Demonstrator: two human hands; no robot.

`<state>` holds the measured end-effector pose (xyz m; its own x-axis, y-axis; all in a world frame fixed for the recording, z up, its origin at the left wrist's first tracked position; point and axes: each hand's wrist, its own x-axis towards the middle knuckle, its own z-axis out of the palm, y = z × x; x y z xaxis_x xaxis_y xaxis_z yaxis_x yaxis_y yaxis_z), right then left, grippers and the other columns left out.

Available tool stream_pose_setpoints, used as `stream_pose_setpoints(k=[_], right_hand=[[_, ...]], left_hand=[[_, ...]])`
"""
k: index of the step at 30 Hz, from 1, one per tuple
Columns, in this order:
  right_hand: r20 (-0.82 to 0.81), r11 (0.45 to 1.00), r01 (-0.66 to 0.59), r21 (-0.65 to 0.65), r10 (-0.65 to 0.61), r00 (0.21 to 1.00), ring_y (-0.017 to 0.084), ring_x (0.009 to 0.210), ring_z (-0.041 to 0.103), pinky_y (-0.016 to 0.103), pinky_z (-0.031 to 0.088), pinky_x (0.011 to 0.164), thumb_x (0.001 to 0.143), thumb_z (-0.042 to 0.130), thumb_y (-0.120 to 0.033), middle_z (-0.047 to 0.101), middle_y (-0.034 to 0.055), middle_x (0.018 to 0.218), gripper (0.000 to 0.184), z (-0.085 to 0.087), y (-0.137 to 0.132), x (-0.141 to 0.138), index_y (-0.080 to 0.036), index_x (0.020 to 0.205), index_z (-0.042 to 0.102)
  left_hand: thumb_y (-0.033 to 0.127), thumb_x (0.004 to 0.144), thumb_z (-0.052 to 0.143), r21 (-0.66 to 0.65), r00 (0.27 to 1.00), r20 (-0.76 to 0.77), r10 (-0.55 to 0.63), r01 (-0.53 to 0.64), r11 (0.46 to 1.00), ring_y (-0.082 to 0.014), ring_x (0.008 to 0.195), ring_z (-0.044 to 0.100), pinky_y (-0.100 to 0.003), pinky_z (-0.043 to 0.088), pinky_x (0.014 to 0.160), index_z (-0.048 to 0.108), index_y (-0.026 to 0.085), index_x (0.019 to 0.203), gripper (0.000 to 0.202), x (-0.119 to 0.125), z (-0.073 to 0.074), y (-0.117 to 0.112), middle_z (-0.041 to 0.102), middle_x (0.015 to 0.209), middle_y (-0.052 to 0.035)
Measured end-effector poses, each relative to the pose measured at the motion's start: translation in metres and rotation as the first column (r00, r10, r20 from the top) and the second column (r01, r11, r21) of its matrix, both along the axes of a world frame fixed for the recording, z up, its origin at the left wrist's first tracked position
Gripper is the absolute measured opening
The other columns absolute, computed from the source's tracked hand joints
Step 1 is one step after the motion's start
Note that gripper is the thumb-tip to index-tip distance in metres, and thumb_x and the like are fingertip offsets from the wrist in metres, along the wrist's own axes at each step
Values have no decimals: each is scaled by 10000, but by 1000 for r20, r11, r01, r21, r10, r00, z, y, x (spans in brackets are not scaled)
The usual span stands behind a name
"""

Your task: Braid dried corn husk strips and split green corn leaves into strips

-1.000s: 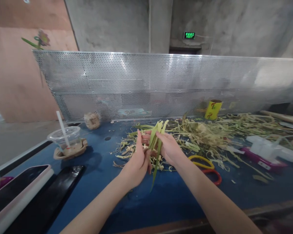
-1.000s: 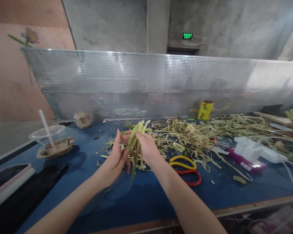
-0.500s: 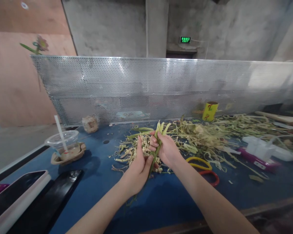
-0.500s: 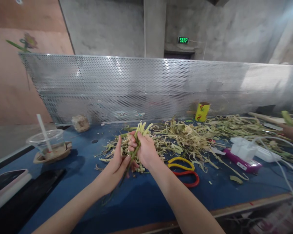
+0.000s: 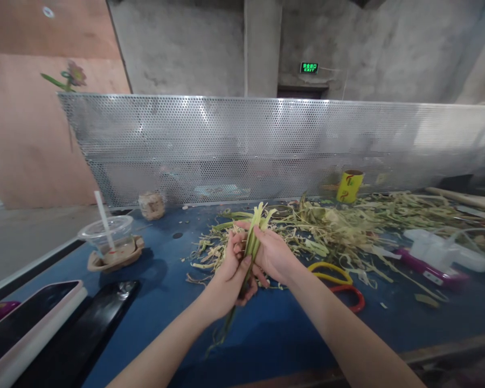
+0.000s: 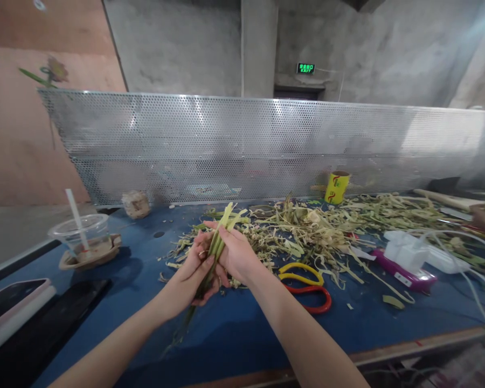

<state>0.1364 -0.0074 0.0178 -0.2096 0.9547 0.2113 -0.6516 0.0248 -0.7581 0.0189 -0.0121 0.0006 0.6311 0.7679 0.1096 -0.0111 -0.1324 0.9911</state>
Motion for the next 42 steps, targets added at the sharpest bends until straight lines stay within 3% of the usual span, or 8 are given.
stream_pose_setpoints(k=[4,8,17,23,26,31,37,42], right_hand=[[52,999,-21,-39,23,998,132,562,558,201,378,361,818,443,-248,609,25,684,208,0,0,0,-145,988,504],[71,1000,-9,-29,11,997,81,492,481,182,389,450,739,578,-305,498,-40,518,174,-1,0,-3,-142,772,523],[-94,992,105,-65,-111,989,91,496,454,207,370,486,728,526,-524,377,-55,435,456,6,4,7,-183,501,326],[-209,984,163,-75,-176,962,51,320,241,162,246,353,832,378,-481,199,-86,350,490,12,8,33,-181,473,231],[-255,972,234,7,-225,940,46,293,125,154,150,311,859,363,-411,160,-99,342,456,16,7,53,-184,479,252],[-267,973,226,51,-205,942,48,297,112,152,153,311,881,333,-351,161,-100,343,437,20,4,71,-189,484,252],[-261,966,237,106,-203,944,55,307,112,148,168,323,871,372,-336,138,-104,355,426,21,1,75,-194,493,236],[-274,965,245,98,-211,938,59,322,92,150,163,333,886,331,-321,138,-103,372,416,20,1,73,-194,500,241]], left_hand=[[395,862,338,64,1000,23,-2,1,998,-83,348,435,-171,339,291,-184,261,1295,691,-2,-2,1,576,648,-3],[413,863,325,30,996,-67,54,-53,998,-81,388,412,-166,317,333,-319,242,1260,776,-3,-2,-2,535,599,19],[338,840,416,245,988,-103,119,-90,965,-106,468,389,-237,372,477,-236,183,1313,820,-4,3,-6,430,578,43],[372,839,409,-90,996,-46,-78,73,993,-146,486,511,-258,410,419,-353,278,1238,865,-5,7,-6,508,642,13],[368,858,372,-296,981,-46,-187,165,941,-174,520,565,-243,402,398,-353,262,1236,825,-11,11,-1,564,653,-16],[305,848,439,-438,966,-6,-257,228,870,-85,455,475,-164,266,387,-228,278,1298,805,-19,18,6,564,669,-15],[235,814,523,-459,936,42,-350,329,825,-30,436,376,-165,186,415,-124,322,1326,829,-25,22,7,520,655,25],[184,807,515,-358,899,73,-432,428,830,-114,554,560,-232,380,503,-107,256,1340,823,-30,19,12,591,682,-12]])
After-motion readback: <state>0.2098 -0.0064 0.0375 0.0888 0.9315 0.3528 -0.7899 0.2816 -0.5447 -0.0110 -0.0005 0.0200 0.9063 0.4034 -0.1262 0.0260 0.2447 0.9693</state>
